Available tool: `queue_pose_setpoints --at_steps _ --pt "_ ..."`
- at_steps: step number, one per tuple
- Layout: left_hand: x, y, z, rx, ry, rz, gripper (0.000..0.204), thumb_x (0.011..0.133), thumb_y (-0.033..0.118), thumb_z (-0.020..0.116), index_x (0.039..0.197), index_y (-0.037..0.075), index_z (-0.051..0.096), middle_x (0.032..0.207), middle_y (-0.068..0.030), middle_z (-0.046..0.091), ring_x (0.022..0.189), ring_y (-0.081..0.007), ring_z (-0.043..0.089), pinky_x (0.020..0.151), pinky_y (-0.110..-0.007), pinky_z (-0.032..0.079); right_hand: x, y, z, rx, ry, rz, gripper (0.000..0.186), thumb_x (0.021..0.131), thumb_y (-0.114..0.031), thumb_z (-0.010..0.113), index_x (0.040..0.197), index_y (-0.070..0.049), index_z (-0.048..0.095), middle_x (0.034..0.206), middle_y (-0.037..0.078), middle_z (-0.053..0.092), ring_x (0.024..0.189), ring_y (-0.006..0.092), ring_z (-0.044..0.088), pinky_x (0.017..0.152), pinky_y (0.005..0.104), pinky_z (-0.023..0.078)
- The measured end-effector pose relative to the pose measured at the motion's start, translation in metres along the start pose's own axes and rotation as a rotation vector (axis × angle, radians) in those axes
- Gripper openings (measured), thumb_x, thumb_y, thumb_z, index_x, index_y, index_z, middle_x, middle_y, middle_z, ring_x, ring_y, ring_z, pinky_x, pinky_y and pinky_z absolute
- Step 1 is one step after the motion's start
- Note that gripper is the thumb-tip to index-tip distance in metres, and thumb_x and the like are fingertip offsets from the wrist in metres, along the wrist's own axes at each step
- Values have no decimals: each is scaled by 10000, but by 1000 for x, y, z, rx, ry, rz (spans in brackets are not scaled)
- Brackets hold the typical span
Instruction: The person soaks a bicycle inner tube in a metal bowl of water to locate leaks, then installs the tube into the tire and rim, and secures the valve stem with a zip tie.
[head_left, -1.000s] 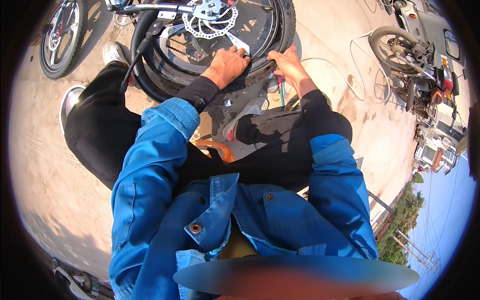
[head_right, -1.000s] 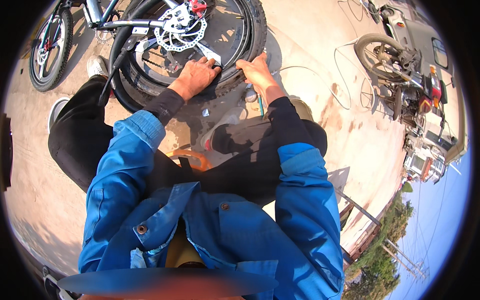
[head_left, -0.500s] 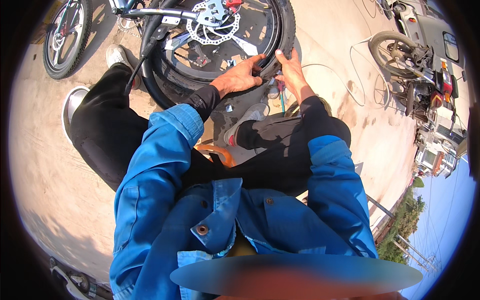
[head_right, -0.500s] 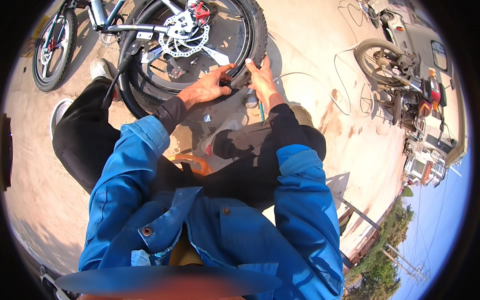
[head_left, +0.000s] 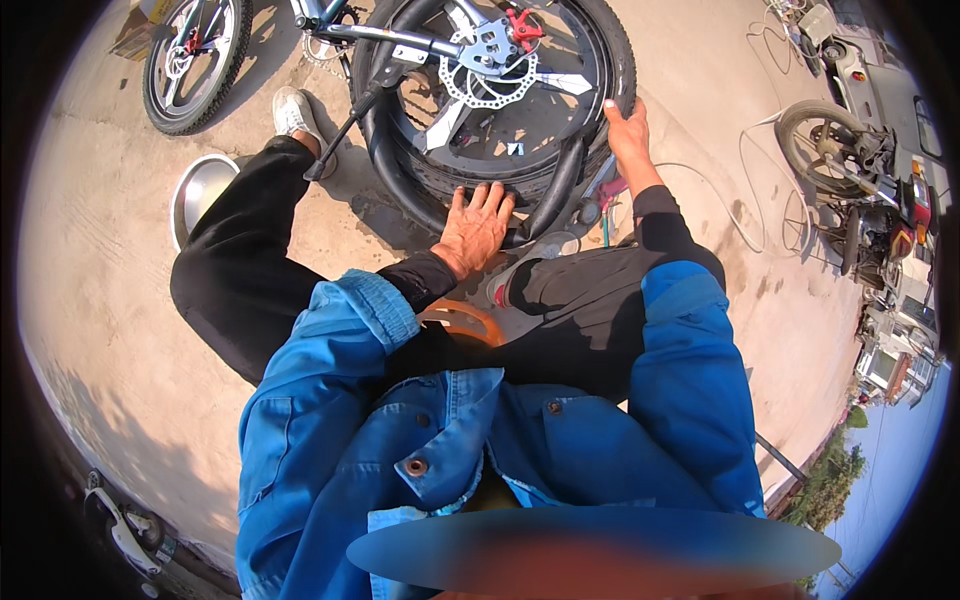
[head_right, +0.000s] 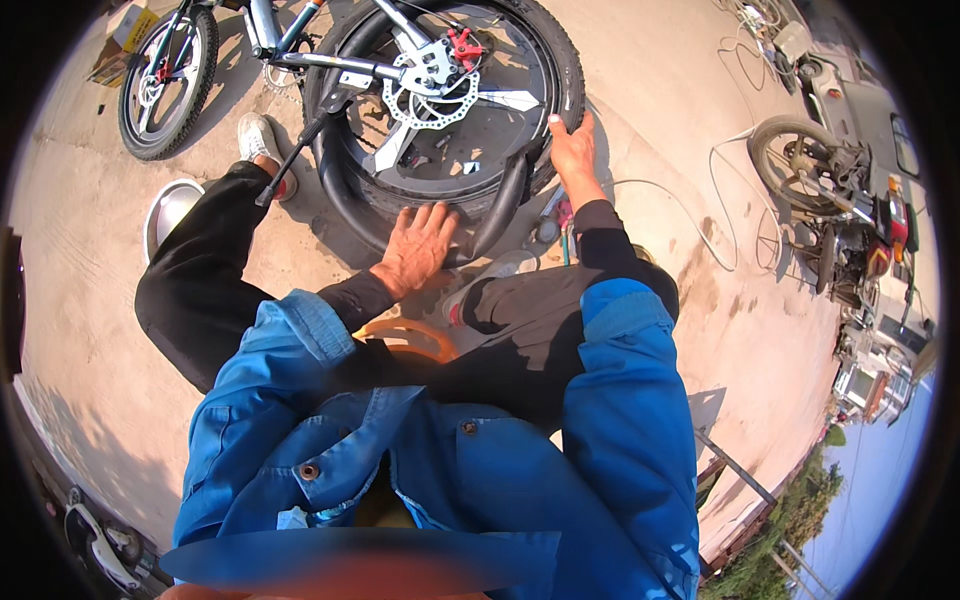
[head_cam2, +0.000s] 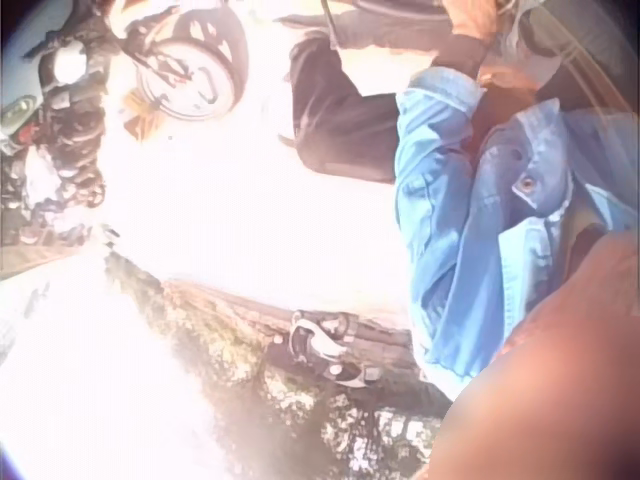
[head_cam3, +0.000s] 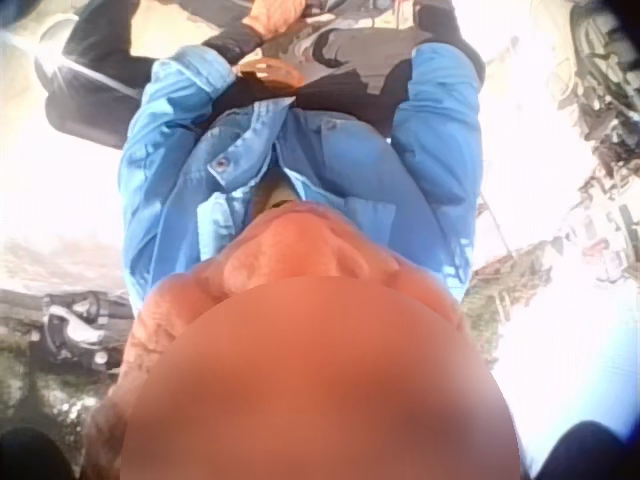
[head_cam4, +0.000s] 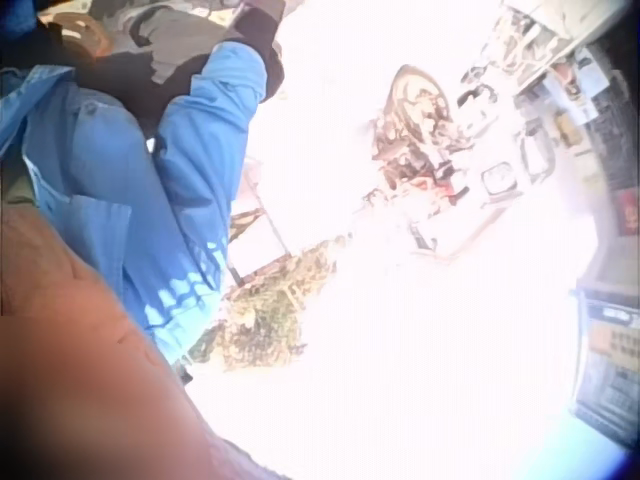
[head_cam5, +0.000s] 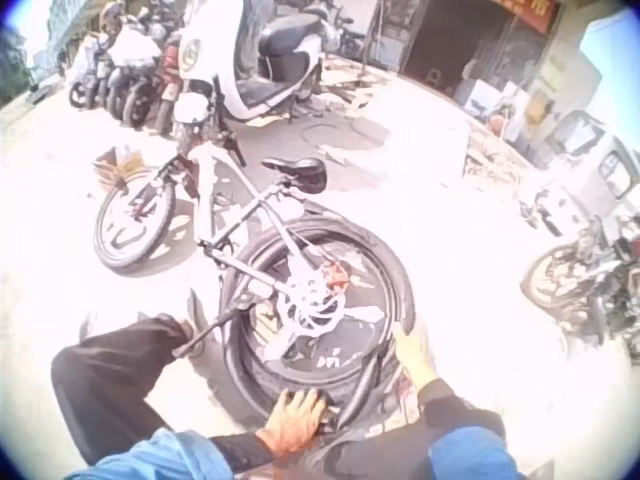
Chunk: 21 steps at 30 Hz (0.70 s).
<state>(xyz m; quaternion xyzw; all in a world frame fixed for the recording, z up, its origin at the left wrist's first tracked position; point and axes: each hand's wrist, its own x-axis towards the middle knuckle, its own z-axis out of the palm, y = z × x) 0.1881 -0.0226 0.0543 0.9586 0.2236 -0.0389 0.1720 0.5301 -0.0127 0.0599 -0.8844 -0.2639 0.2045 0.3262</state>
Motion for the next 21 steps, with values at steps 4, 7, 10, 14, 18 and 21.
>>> queue_pose_setpoints --at_steps 4,7,10,14,18,21 --pt "-2 -10 11 -106 170 51 227 930 153 592 1146 92 628 1174 -88 590 1238 -286 580 842 -414 602 -45 -16 4 70 21 210 858 1033 -314 657 1665 19 182 1577 317 463 1413 420 528 1152 429 450" --pt "19 -53 5 -85 291 -154 220 985 107 560 1205 103 546 1062 -98 656 1021 -312 725 828 -441 593 -89 -22 -2 153 -186 340 1007 1001 -245 709 1677 2 3 1529 279 495 1242 385 629 870 479 602" --pt "30 -107 -9 122 347 -326 351 979 130 582 1329 107 569 1108 -93 652 1039 -302 686 810 -452 575 -112 -21 8 134 -243 333 1252 929 -279 811 1666 -44 -173 1530 293 476 1170 389 654 825 491 615" --pt "34 -98 -7 201 248 -104 505 976 110 584 1474 135 504 1225 -106 601 1163 -291 621 995 -462 505 -107 -16 30 150 -139 330 1304 894 -323 846 1639 64 -153 1563 359 416 1281 390 613 979 452 582" --pt "21 -70 -10 -50 178 116 903 809 108 800 1608 152 381 1350 -142 544 1251 -334 567 1071 -449 457 -93 -27 31 -4 -96 345 1219 888 -213 767 1631 85 -153 1568 395 400 1417 428 506 1176 443 435" --pt "25 -71 -19 -201 212 255 831 782 46 734 1561 149 461 1268 -112 589 1176 -328 586 1041 -434 485 -89 -38 9 160 -240 423 1235 854 -139 715 1628 20 -235 1570 367 370 1362 440 530 1105 550 485"
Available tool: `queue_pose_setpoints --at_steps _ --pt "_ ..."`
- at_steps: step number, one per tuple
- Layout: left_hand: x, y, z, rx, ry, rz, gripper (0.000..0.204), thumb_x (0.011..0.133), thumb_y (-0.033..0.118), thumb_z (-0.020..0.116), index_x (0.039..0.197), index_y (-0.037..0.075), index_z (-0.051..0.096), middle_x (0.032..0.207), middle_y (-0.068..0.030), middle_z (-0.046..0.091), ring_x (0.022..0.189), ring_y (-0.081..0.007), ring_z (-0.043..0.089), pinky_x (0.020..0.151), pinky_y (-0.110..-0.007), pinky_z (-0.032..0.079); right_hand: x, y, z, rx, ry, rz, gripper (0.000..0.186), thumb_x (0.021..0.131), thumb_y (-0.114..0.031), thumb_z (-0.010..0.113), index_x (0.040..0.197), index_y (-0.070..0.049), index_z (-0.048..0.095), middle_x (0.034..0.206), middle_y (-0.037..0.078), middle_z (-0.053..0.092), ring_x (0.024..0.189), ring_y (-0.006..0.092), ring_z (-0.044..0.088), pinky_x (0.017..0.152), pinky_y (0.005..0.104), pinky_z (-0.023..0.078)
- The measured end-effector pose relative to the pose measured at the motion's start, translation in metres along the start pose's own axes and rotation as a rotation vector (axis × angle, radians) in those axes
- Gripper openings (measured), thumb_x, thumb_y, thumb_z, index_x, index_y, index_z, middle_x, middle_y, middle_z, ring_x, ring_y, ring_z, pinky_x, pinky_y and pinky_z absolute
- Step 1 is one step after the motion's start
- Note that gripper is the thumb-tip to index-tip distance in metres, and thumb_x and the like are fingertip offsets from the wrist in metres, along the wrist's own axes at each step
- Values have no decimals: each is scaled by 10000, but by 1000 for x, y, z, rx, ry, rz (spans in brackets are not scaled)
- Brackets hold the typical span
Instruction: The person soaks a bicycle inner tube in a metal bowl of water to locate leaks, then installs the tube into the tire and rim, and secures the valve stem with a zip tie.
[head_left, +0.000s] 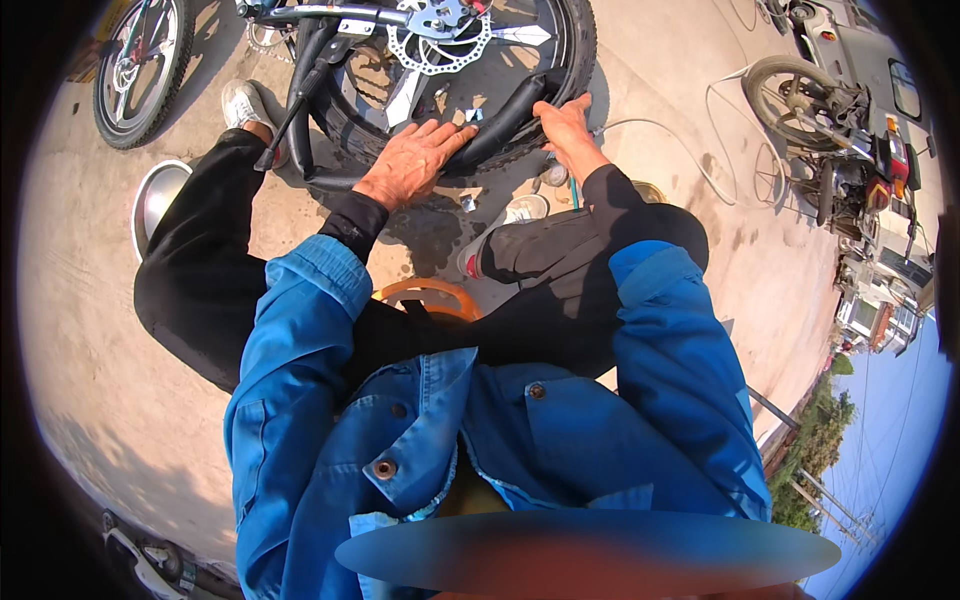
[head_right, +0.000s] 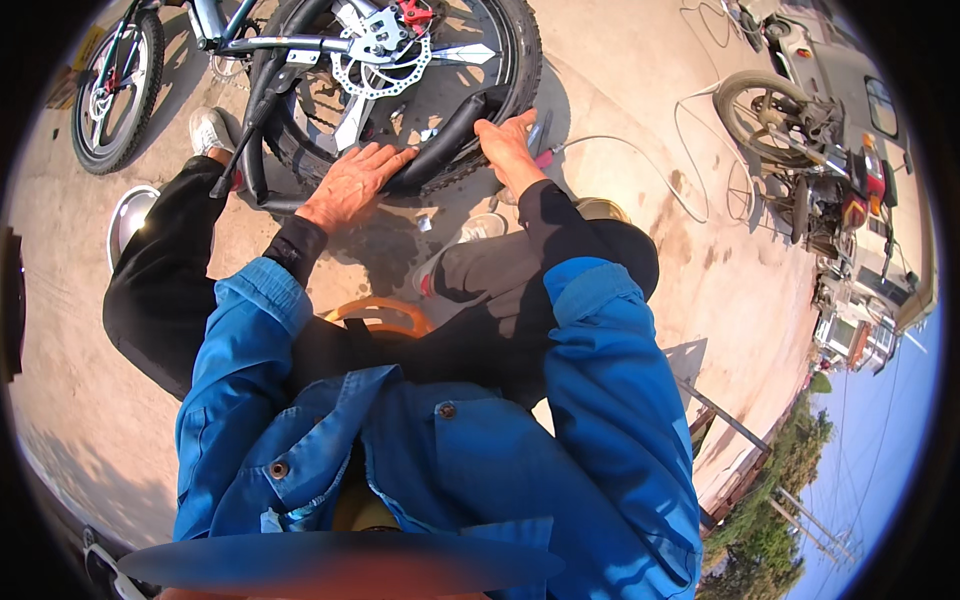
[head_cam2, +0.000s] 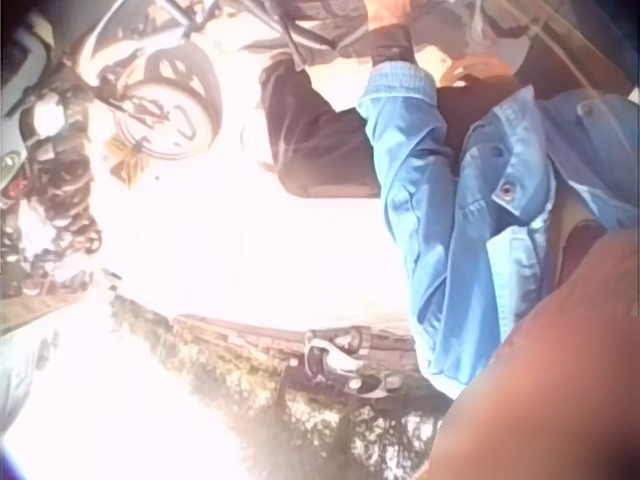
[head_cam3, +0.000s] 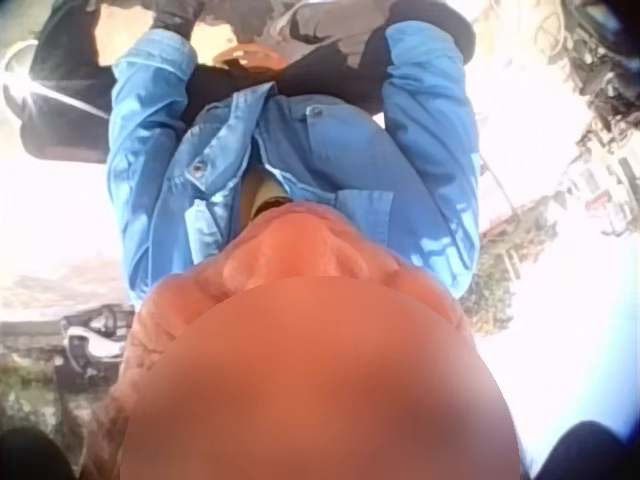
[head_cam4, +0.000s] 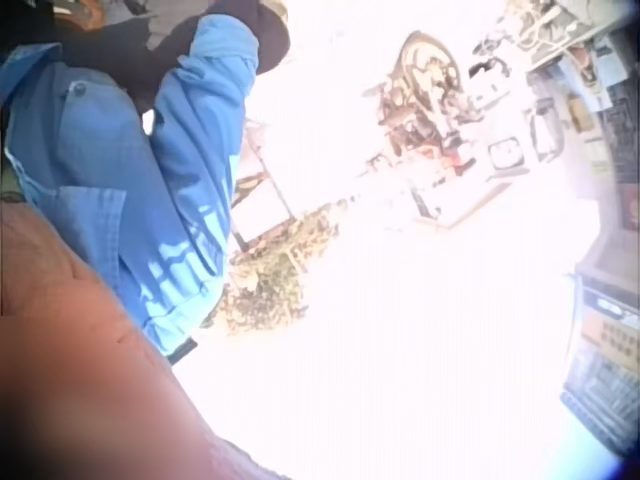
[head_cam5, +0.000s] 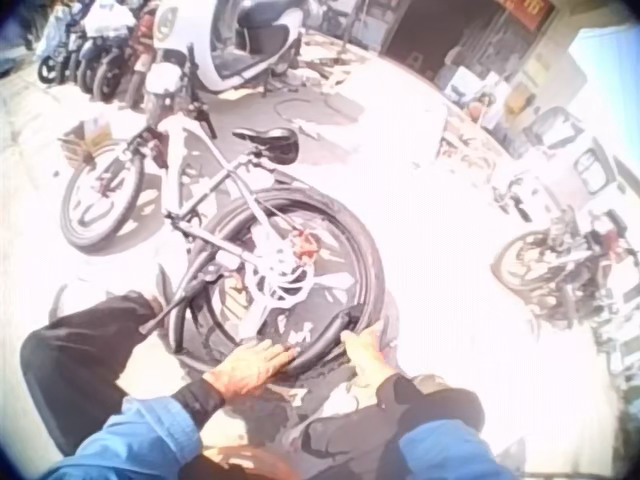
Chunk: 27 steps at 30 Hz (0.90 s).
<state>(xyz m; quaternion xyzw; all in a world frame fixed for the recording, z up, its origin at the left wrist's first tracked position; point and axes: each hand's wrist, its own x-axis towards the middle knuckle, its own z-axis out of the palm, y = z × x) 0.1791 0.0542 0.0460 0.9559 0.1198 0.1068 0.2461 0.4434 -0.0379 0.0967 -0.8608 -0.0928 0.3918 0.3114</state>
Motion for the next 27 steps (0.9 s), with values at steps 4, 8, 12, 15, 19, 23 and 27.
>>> queue_pose_setpoints --at_steps 4,8,12,15,19,23,27 --pt "17 -25 -12 0 191 -98 564 826 -67 544 1336 113 702 1190 -46 672 1040 -288 607 988 -361 523 -7 -1 -17 88 -46 -60 964 829 -110 738 1516 -47 64 1403 278 452 1135 382 615 771 501 568" --pt "32 -29 -10 -57 -51 35 483 853 -43 569 1261 141 752 1233 -35 667 1171 -270 604 1017 -380 508 -3 8 -18 80 -40 -119 895 827 -117 766 1514 -51 196 1404 237 492 1127 342 621 660 440 589" --pt "42 -13 -10 145 -192 -83 475 883 -31 607 1288 178 739 1301 -36 626 1260 -277 576 1057 -405 492 -5 4 -20 38 -32 -124 964 836 -149 782 1561 -35 156 1476 256 466 1178 356 610 695 453 600" --pt "46 -10 -17 53 -247 -165 536 873 -63 592 1341 176 697 1344 -53 596 1270 -297 575 1069 -412 493 -14 -4 -25 6 -123 -108 1278 872 -180 765 1619 29 -250 1654 369 203 1352 442 539 988 569 577" --pt "49 -12 -10 -195 -152 -79 542 826 -122 553 1285 123 705 1311 -100 582 1228 -341 581 1056 -420 497 -23 -11 -24 -5 -106 -76 1268 872 -183 770 1627 39 -224 1598 374 333 1345 428 547 942 523 597" --pt "65 -10 18 -257 -129 97 442 833 -93 560 1212 42 742 1206 -141 579 1155 -372 582 1042 -428 471 -17 1 -21 -55 -13 -133 1248 888 -226 799 1645 50 -154 1583 366 386 1348 416 557 1030 474 547" --pt "86 -14 27 -320 -430 -24 540 840 -28 584 1369 22 679 1402 -193 564 1323 -398 545 1137 -422 435 9 23 -25 -37 57 -342 1163 889 -238 853 1674 29 37 1531 321 480 1304 381 600 1009 412 498"
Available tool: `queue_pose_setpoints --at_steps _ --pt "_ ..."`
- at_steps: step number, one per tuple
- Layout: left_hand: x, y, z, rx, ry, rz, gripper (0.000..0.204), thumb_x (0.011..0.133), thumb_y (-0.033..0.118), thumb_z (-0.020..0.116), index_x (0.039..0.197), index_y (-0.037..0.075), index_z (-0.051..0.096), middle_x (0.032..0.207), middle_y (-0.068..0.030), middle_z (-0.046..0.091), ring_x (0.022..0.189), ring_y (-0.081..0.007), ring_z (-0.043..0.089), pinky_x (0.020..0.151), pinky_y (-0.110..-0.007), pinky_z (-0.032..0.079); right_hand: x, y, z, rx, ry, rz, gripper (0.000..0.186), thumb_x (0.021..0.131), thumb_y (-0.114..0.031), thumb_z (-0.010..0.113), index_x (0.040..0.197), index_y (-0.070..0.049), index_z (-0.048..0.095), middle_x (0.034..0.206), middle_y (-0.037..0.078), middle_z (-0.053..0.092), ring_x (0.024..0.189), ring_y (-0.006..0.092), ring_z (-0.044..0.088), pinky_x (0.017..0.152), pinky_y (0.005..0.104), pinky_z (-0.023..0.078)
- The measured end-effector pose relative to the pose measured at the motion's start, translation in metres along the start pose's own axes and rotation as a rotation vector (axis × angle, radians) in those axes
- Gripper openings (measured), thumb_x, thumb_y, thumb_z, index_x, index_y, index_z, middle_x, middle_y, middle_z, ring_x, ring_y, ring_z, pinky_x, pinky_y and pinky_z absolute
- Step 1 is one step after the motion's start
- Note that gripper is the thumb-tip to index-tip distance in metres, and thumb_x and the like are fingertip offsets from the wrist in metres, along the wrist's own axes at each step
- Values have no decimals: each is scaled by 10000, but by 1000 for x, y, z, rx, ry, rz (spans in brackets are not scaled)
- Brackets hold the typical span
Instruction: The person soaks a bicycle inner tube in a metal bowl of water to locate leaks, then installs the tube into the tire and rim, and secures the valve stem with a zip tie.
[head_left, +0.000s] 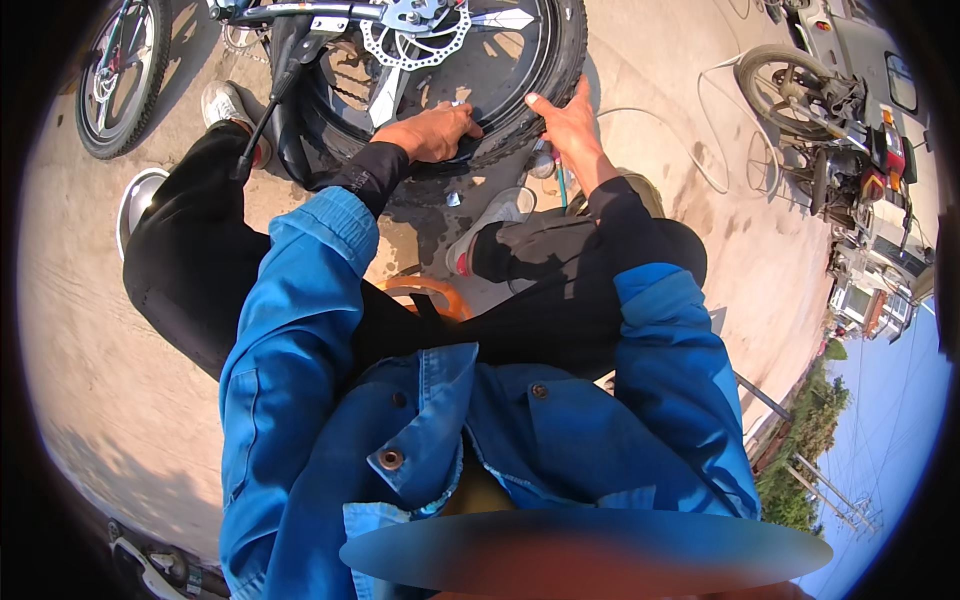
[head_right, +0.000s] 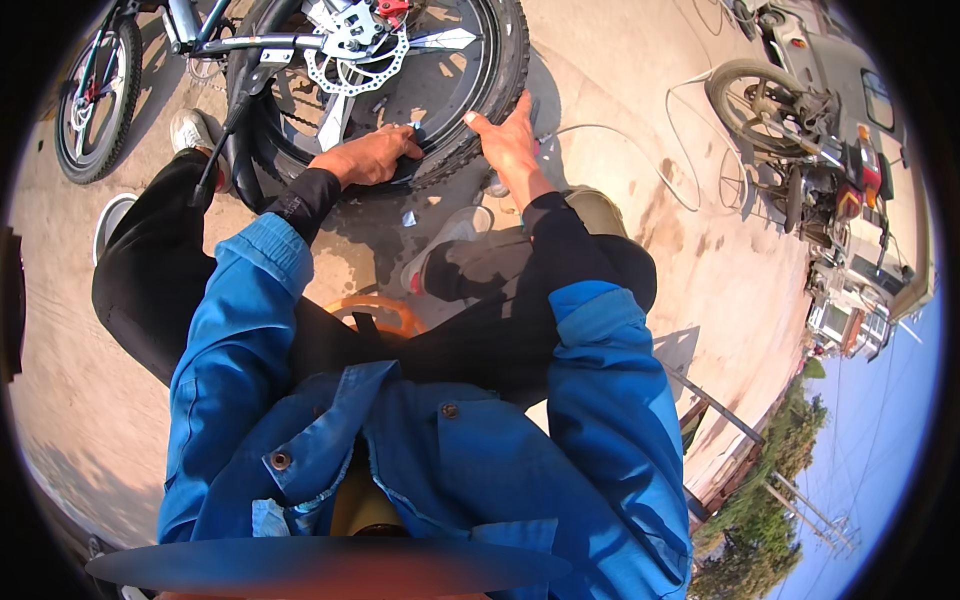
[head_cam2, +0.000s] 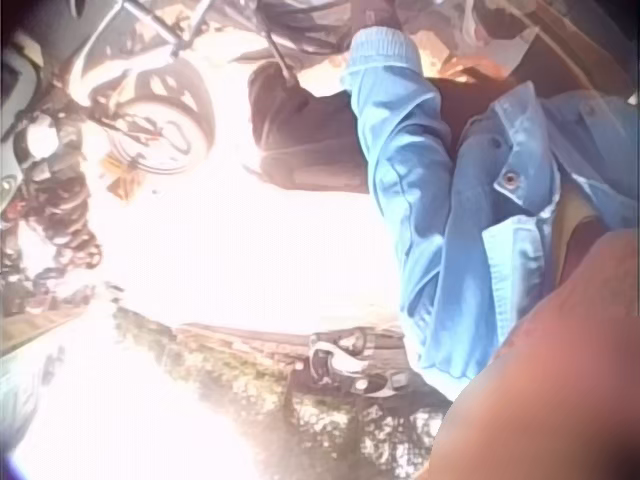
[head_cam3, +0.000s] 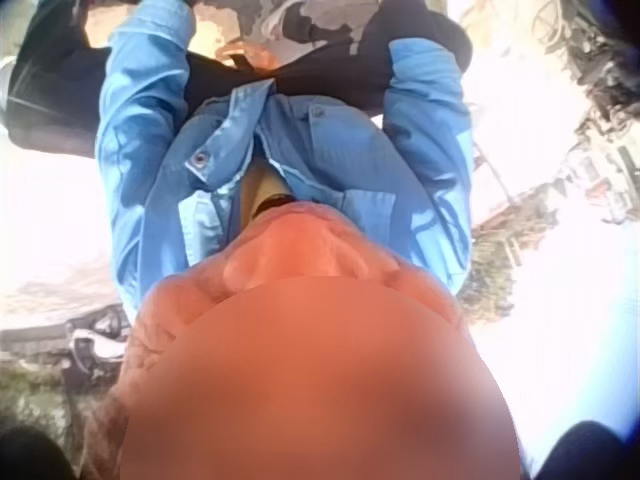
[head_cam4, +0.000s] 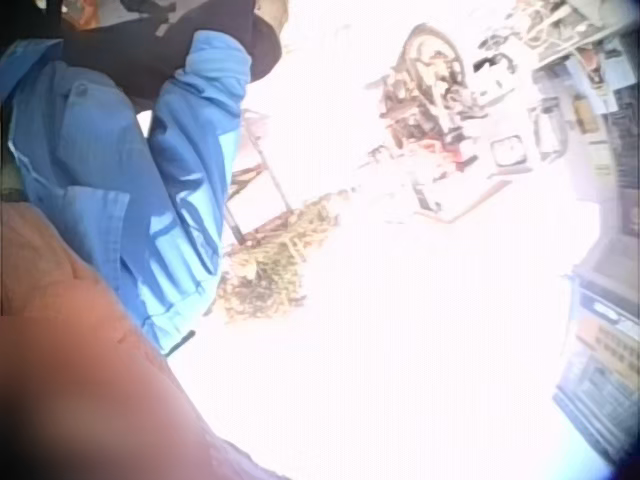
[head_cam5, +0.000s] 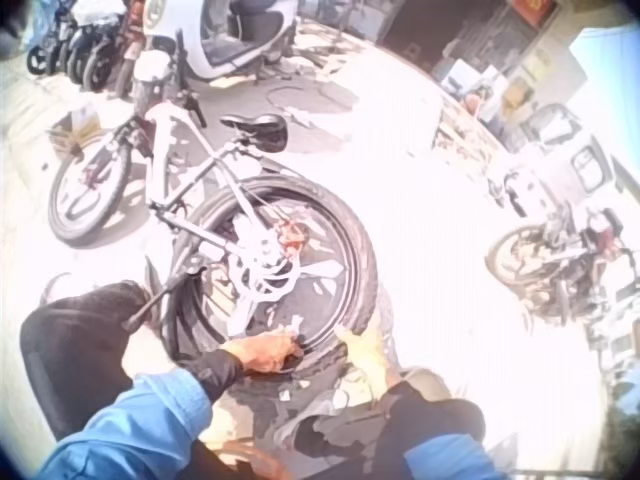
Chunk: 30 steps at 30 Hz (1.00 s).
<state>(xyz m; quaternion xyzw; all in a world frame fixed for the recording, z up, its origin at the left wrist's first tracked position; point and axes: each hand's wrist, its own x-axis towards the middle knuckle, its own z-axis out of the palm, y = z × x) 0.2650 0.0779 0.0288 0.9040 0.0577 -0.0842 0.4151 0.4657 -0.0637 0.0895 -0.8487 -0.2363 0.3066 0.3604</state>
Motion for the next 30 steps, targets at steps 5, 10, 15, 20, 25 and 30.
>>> queue_pose_setpoints --at_steps 5,10,15,20,25,30 --pt "-11 13 -8 -389 -1 -116 756 837 137 719 1550 8 504 1526 -224 528 1443 -371 494 1187 -417 417 40 17 -11 -145 179 -62 1045 867 -239 887 1646 17 240 1379 272 634 1157 317 688 885 418 596" --pt "-49 45 23 70 285 -274 1061 755 254 910 1605 12 322 1588 -210 407 1466 -397 442 1169 -493 440 54 -5 -22 27 309 -128 1000 854 -254 881 1616 28 298 1430 251 628 1256 353 659 1055 415 525" --pt "-67 55 32 277 146 -372 512 882 151 737 1340 28 543 1365 -170 548 1370 -364 540 983 -506 564 -5 -3 9 33 30 272 1048 977 -269 763 1678 -34 20 1426 270 560 1139 363 677 839 472 628" --pt "-71 10 -9 480 687 -372 347 930 39 597 1272 93 572 1096 -115 654 998 -330 699 806 -424 589 -52 11 48 214 -166 409 1245 943 -285 823 1633 -36 -183 1483 330 451 1172 421 650 886 548 619" --pt "-77 -6 1 631 665 -86 483 920 91 597 1397 163 565 1242 -62 603 1061 -267 623 915 -388 545 -48 7 77 214 -23 366 1365 912 -287 843 1577 44 -302 1602 352 312 1231 392 623 828 471 654" --pt "-76 -9 9 521 595 -36 495 922 87 575 1406 186 591 1307 -46 593 1093 -272 602 973 -403 519 -39 -5 72 140 1 391 1343 841 -183 790 1569 53 -314 1402 325 497 1129 355 647 796 474 630"
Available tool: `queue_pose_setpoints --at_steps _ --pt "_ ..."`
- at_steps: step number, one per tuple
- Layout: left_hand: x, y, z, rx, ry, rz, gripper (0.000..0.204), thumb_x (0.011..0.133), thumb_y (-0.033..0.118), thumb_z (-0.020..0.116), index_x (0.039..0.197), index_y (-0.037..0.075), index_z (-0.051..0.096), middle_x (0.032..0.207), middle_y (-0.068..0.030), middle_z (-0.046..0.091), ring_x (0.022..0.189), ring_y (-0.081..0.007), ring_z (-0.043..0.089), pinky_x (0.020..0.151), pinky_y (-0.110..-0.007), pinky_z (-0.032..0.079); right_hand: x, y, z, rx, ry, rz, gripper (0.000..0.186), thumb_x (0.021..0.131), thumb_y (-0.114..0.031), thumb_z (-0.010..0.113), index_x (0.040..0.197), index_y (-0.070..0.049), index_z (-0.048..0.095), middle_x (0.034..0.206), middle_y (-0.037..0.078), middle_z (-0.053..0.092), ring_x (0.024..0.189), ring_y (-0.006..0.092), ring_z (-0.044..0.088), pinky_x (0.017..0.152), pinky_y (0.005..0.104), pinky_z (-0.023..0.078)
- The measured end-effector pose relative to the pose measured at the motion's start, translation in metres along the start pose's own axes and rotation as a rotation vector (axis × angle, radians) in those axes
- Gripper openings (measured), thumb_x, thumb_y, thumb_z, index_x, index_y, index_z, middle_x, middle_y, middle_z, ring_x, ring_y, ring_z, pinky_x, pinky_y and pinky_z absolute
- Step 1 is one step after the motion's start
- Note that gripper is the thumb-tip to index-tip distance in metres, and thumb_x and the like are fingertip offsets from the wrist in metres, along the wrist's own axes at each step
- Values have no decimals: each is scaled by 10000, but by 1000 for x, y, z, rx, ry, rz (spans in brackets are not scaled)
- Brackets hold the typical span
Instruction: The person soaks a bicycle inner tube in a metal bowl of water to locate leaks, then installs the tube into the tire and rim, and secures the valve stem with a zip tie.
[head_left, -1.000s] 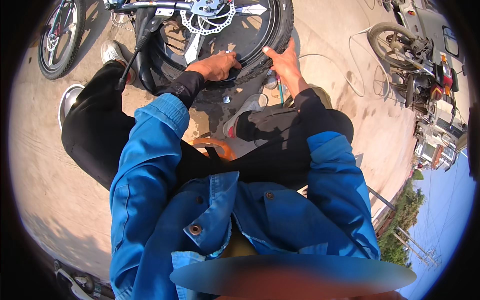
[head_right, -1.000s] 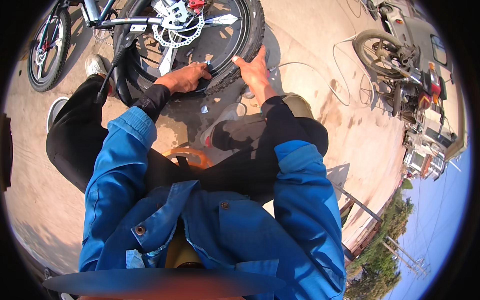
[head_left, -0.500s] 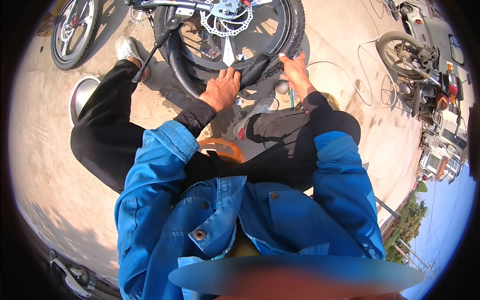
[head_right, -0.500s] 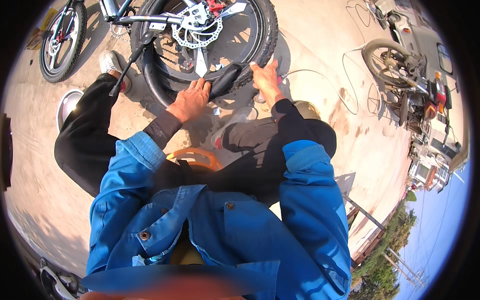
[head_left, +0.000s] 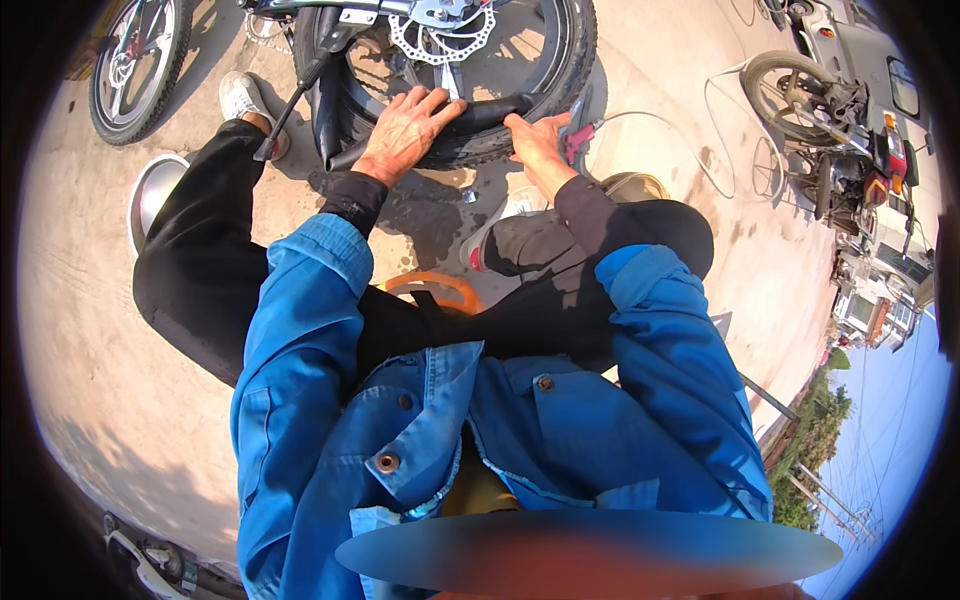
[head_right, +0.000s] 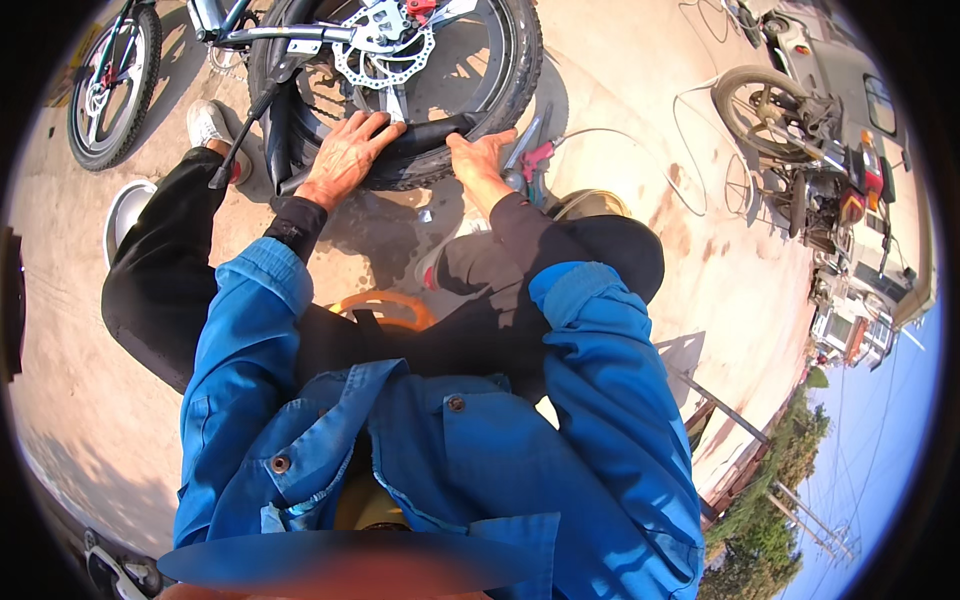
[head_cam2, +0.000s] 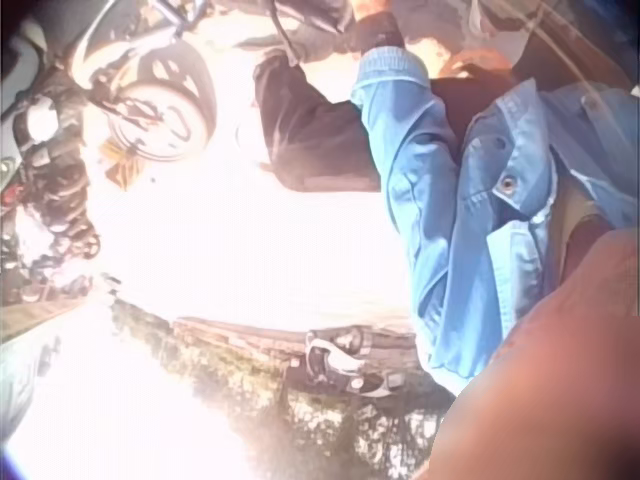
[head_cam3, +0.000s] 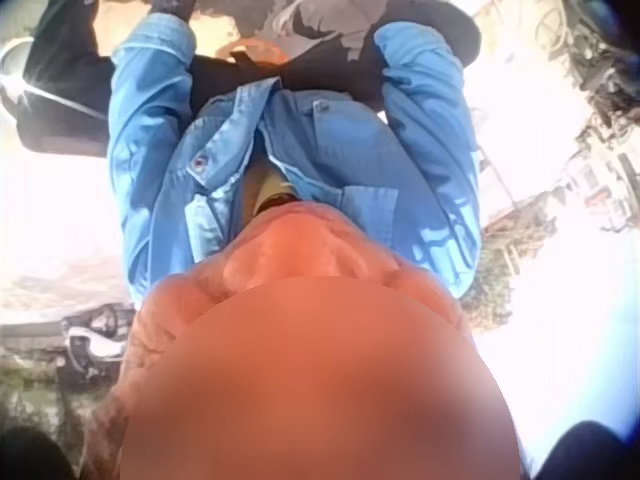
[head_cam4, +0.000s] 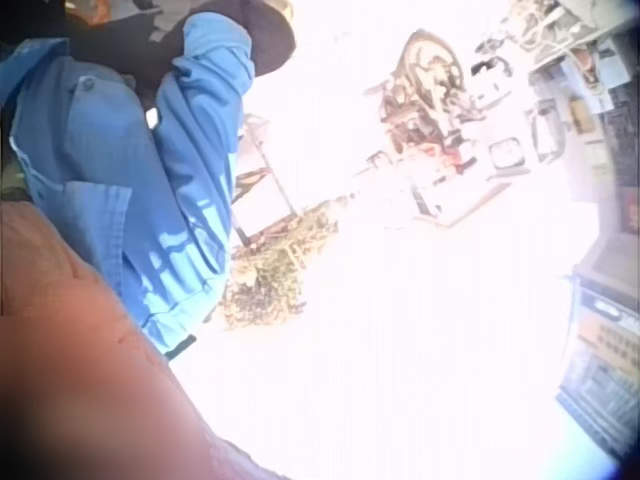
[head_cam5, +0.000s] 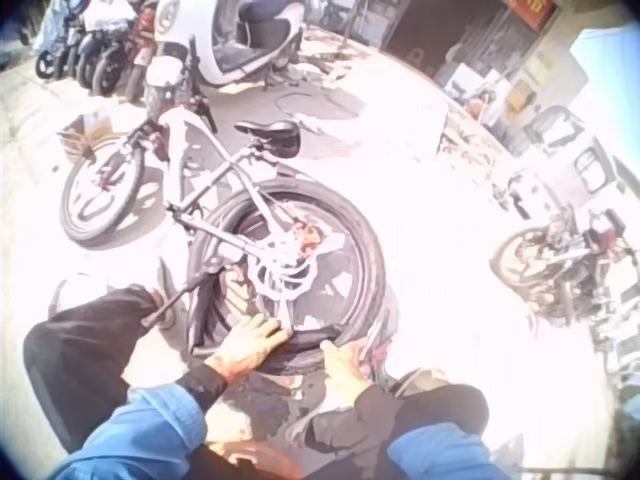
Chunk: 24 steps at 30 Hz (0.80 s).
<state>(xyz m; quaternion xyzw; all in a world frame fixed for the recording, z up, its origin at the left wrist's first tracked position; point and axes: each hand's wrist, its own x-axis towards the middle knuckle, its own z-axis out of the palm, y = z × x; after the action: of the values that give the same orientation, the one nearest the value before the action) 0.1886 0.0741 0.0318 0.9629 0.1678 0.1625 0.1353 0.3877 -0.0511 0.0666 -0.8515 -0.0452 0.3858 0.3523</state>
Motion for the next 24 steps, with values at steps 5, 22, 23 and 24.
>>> queue_pose_setpoints --at_steps 5,22,23,24 --pt "20 2 1 -328 -68 41 404 875 -56 553 1227 93 684 1194 -86 659 1088 -326 596 1013 -403 495 -7 -13 -24 157 -93 18 1173 832 -133 757 1576 -40 -145 1307 240 504 1137 325 614 951 595 522" --pt "65 25 16 -491 -701 -151 523 881 171 690 1400 113 651 1367 -173 546 1266 -408 571 1072 -474 493 8 4 -32 -9 -39 -93 1301 889 -301 877 1661 -9 -129 1608 278 372 1274 353 610 818 442 635" --pt "61 27 14 -611 -617 -179 593 863 164 710 1443 103 602 1376 -187 542 1270 -420 570 1086 -478 486 18 3 -37 -11 -43 -113 1266 887 -301 879 1668 -7 -73 1600 277 391 1255 347 623 808 435 634" --pt "55 30 11 -713 -565 -223 668 846 157 730 1487 93 554 1386 -202 538 1275 -432 569 1100 -481 479 27 4 -42 6 -50 -156 1232 886 -300 880 1675 -5 -18 1592 275 410 1236 341 636 798 427 632"
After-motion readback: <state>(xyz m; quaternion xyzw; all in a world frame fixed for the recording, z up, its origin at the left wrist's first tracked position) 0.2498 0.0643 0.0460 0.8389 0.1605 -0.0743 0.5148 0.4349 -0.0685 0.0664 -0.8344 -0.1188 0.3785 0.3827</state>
